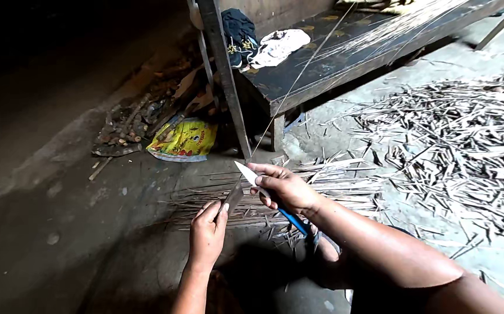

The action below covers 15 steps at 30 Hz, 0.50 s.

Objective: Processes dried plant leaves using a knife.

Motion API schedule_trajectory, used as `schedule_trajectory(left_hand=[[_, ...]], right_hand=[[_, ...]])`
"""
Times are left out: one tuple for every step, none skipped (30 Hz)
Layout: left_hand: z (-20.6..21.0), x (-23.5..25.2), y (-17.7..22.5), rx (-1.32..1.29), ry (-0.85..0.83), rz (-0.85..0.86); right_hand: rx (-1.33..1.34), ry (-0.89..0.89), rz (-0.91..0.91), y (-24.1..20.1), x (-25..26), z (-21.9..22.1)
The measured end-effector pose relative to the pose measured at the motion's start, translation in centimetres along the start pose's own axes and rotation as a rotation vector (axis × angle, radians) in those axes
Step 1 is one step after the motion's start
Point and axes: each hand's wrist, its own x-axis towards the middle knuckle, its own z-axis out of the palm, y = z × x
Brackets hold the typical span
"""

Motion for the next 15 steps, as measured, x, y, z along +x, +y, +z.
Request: schedule_trajectory(left_hand=[[0.0,0.0,0.0,0.019,0.013,0.011],[0.0,0.0,0.1,0.053,0.032,0.026],[0.0,0.0,0.2,0.098,0.052,0.042],[0.0,0.0,0.3,0.143,0.074,0.057],[0.1,0.0,0.3,0.178,0.092,0.070],[0.0,-0.1,0.2,0.201,0.100,0.078],[-0.1,-0.2,0.1,0.214,0.103,0.081],[-0.2,-0.3,-0.1,0.217,0.103,0.084],[-0.3,-0.4,-0.2,0.217,0.103,0.087],[-0.4,-0.4,-0.3,0.215,0.103,0.090],[-0.4,-0.4,-0.3,0.214,0.103,0.093],[-0.4,-0.4,-0.3,0.215,0.105,0.096],[-0.3,-0.3,-0.2,0.214,0.105,0.097],[-0.2,-0.3,-0.1,0.214,0.106,0.098],[-0.1,-0.2,-0.1,0.214,0.109,0.103]], right_hand=[[-0.006,0.008,-0.003,-0.1,0.0,0.0],[-0.014,0.016,-0.004,-0.1,0.0,0.0],[-0.022,0.028,-0.003,-0.1,0.0,0.0],[-0.033,0.047,-0.002,-0.2,-0.1,0.0],[-0.041,0.074,-0.006,-0.4,0.0,-0.1],[-0.047,0.115,-0.019,-0.7,0.1,-0.2],[-0.050,0.159,-0.041,-1.2,0.2,-0.5],[-0.042,0.197,-0.071,-1.7,0.3,-0.8],[-0.029,0.214,-0.097,-2.1,0.5,-1.3],[-0.014,0.210,-0.108,-2.3,0.5,-1.5],[-0.005,0.186,-0.098,-2.3,0.4,-1.5],[-0.005,0.146,-0.068,-1.9,0.3,-1.3],[-0.010,0.098,-0.034,-1.2,0.1,-0.9],[-0.019,0.059,0.005,-0.5,0.0,-0.3],[-0.023,0.035,0.032,0.0,-0.2,0.2]])
